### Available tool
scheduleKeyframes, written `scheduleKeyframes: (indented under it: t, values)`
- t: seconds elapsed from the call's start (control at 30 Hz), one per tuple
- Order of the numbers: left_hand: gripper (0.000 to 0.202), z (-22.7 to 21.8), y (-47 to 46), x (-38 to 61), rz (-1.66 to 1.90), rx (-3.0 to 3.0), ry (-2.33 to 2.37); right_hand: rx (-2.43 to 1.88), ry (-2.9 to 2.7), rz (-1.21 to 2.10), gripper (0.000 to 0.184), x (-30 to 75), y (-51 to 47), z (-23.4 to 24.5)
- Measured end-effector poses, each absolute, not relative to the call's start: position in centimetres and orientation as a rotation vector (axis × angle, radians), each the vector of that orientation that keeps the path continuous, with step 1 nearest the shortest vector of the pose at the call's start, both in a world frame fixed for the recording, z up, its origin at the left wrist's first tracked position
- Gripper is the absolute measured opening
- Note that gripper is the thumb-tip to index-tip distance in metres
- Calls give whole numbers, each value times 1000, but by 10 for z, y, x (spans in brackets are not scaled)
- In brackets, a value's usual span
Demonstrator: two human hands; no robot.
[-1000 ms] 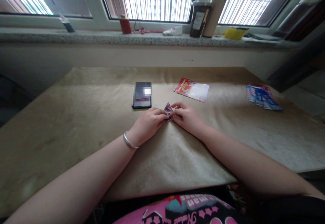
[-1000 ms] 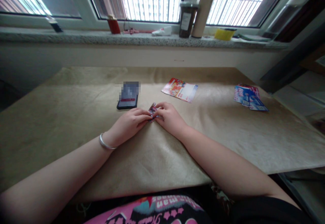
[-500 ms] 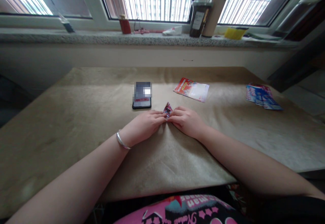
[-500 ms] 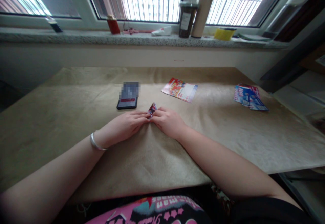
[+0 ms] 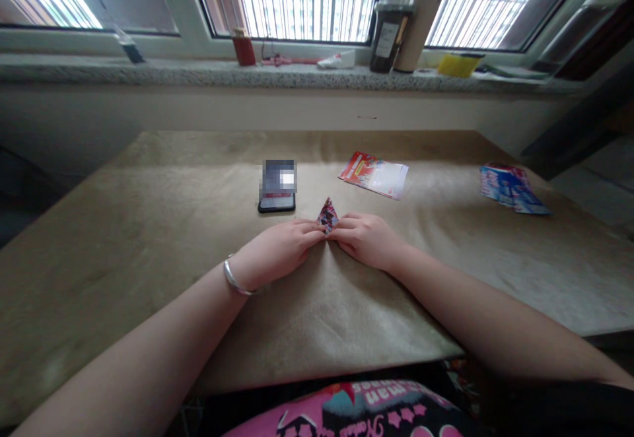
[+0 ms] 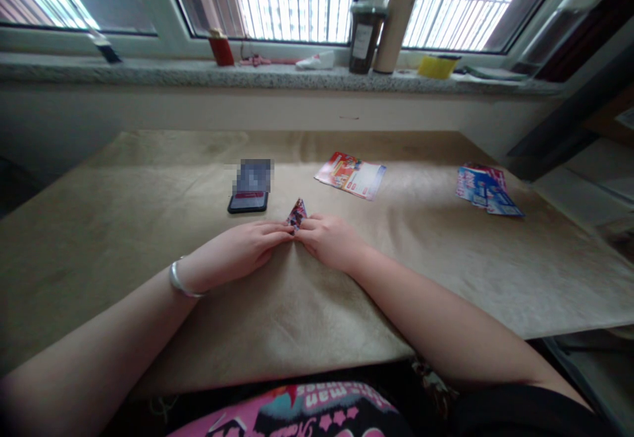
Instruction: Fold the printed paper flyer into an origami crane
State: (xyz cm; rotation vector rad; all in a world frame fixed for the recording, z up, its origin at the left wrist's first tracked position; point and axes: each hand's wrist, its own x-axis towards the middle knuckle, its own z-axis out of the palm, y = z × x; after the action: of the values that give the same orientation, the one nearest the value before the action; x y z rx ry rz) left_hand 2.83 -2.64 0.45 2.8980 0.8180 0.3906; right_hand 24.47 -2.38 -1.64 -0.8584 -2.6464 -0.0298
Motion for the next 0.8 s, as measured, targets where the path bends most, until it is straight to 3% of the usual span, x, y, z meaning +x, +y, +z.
scheduleKeyframes:
  t: [0.2,0.8]
  values:
    - [35,2,-29,31,345,2903,805,-925,-2700,-121,20,238,-28,-11]
    - [45,-1,-28,21,350,2894,825,-871,-2633,34,25,255,-21,-13]
